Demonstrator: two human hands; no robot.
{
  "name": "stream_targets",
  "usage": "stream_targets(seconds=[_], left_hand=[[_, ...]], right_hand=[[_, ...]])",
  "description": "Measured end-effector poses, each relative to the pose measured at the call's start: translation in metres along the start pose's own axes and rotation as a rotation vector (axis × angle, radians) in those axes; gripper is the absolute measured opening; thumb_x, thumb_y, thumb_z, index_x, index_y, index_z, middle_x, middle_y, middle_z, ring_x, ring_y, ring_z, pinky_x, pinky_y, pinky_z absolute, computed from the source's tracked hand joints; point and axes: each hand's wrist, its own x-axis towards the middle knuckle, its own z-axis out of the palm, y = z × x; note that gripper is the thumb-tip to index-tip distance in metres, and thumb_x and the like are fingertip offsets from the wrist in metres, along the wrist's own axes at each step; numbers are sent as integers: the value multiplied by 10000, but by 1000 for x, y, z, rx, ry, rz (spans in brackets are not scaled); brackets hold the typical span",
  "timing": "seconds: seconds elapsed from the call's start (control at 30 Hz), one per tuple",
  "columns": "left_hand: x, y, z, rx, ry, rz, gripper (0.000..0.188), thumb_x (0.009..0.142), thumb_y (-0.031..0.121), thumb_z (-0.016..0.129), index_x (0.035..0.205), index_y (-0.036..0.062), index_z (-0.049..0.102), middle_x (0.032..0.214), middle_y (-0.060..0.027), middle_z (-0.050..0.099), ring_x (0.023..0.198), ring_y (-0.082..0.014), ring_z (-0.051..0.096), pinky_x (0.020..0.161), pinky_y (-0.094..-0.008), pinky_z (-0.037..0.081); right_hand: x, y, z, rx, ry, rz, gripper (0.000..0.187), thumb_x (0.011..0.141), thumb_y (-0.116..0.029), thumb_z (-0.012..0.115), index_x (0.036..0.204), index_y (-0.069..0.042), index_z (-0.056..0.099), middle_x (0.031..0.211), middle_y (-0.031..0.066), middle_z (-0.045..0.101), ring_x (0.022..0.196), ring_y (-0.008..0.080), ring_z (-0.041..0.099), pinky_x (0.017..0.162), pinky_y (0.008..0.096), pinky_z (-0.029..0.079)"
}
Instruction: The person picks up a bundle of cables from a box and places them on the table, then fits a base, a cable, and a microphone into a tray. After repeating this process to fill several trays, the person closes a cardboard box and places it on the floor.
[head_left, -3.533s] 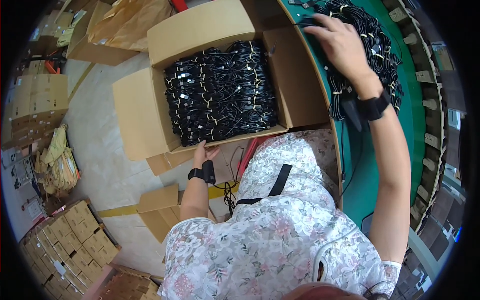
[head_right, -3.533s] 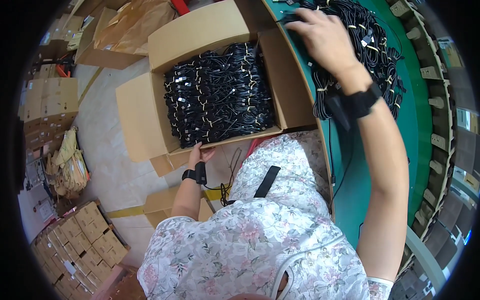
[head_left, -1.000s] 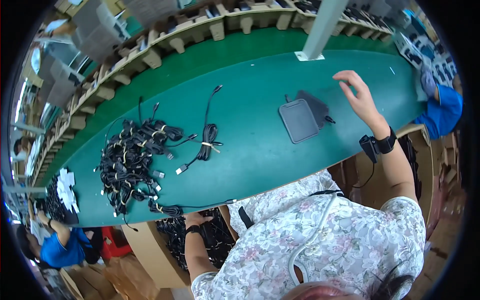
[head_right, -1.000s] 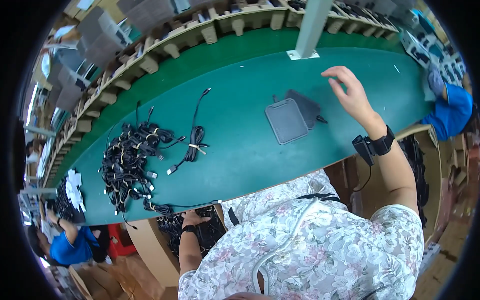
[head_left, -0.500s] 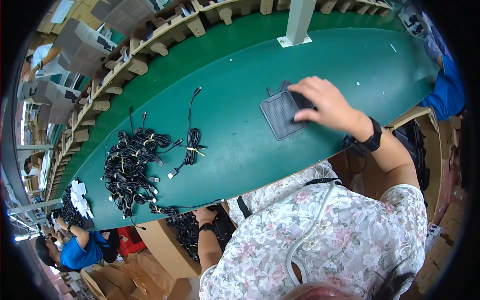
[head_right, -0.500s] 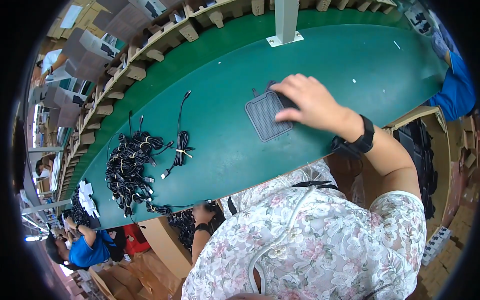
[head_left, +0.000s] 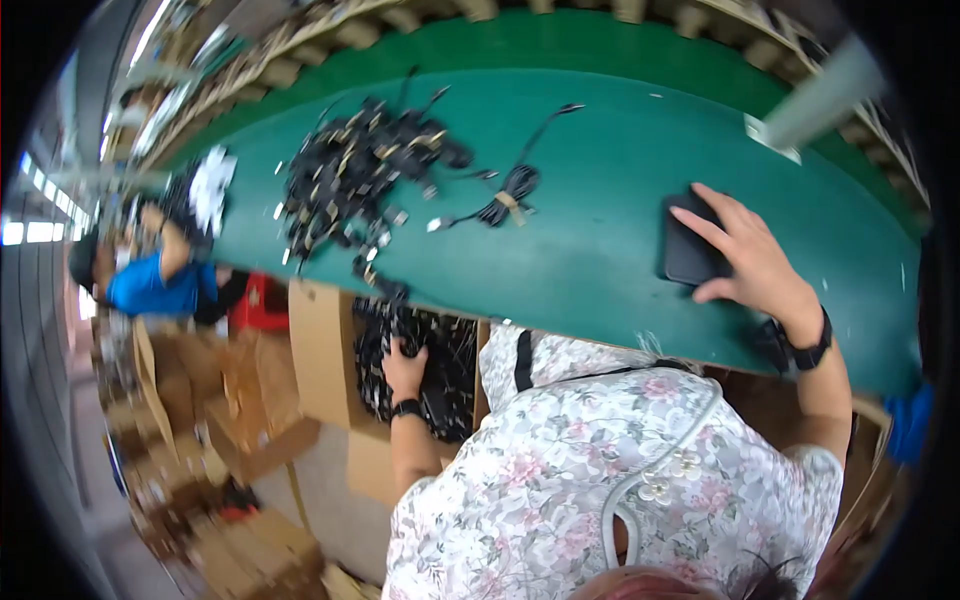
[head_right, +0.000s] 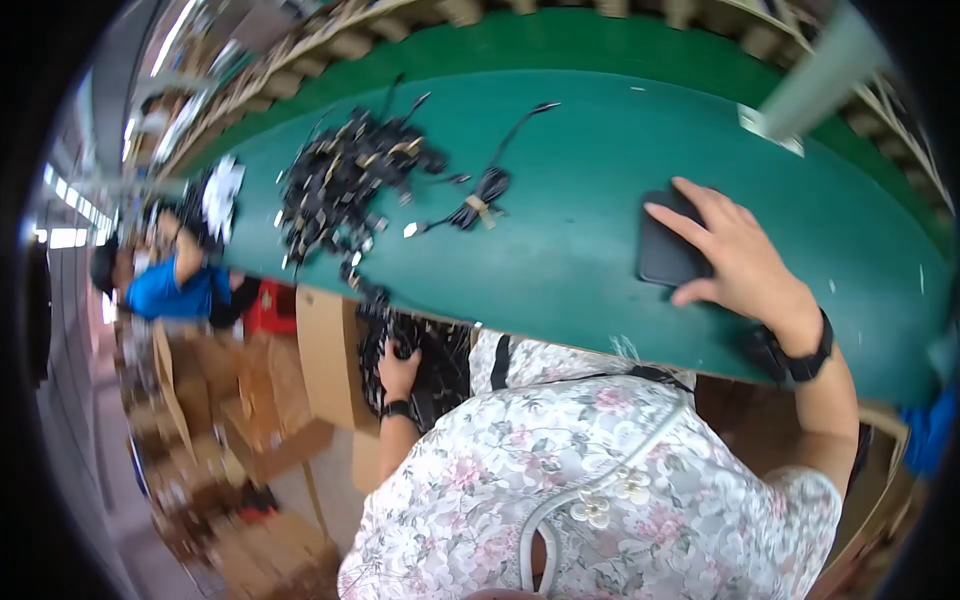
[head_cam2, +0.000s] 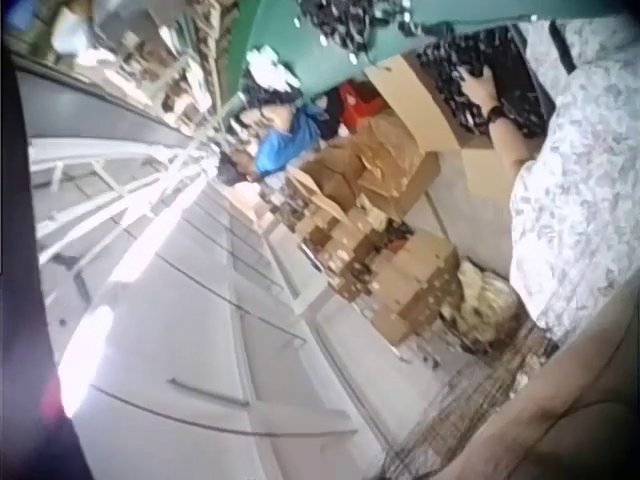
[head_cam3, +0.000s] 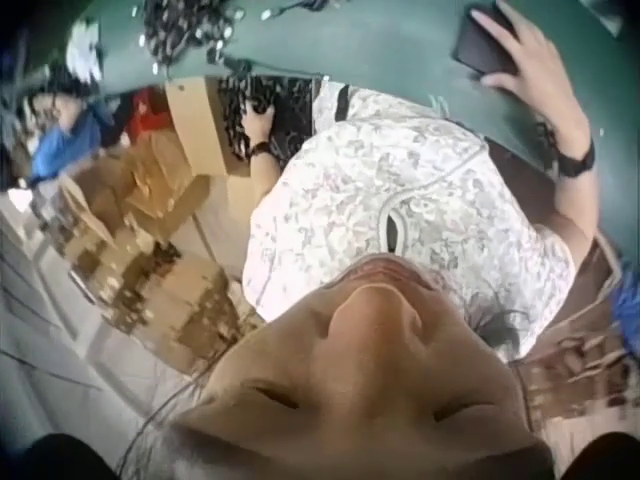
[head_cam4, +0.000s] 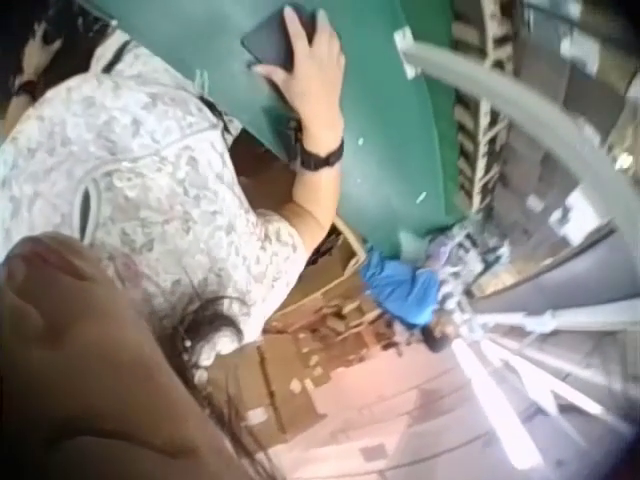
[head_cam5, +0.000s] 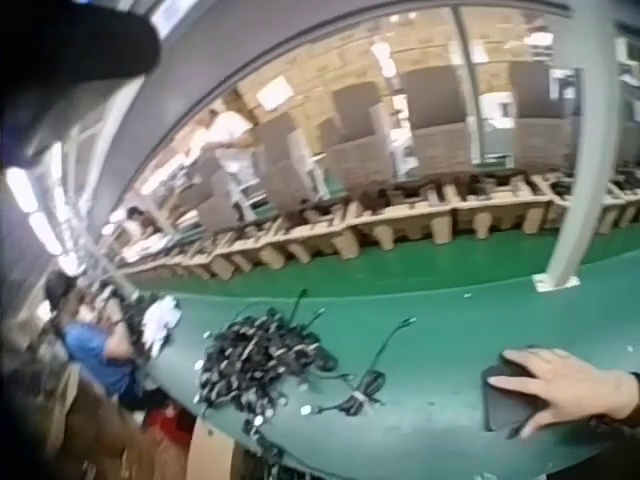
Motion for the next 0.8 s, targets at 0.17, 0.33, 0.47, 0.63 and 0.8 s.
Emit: stream_targets(seconds=[0.17,0.33,0.47,0.63,0.8], left_hand=[[-10,-11,-34,-92,205,-132,439,647,357,731,973,127,549,869,-219,604,843,-382,575,726,-445,465],[-19,-40,-101,-281,434,-206,425,675,353,734,944,88,538,793,-155,602,780,-307,590,729,-381,466],[-27,-30,-177,-337,610,-143,389,704,298,749,920,50,542,769,-56,560,715,-142,520,685,-280,451],[-31,28,-278,-321,673,3,368,712,265,751,938,53,553,792,-18,549,722,-102,502,671,-242,441],[-13,113,-339,-140,674,412,363,698,260,759,958,84,576,833,-78,597,742,-133,557,680,-239,453]], right_hand=[[19,-11,-10,-229,-131,-307,669,619,-21,643,1255,-151,483,1375,107,372,1213,333,386,983,422,345],[31,-14,6,-486,-149,-279,590,671,74,516,1231,-113,496,1326,89,430,1093,302,459,923,371,388],[42,-13,8,-521,-92,-415,634,605,70,595,1212,-85,494,1300,79,448,1017,281,481,878,352,405],[51,-25,-1,-368,-305,-324,759,491,53,686,1210,-82,484,1218,89,483,1018,281,481,858,353,410],[61,1,14,-300,-184,-353,763,410,-5,758,1125,-71,500,1105,116,503,960,300,489,806,364,423]])
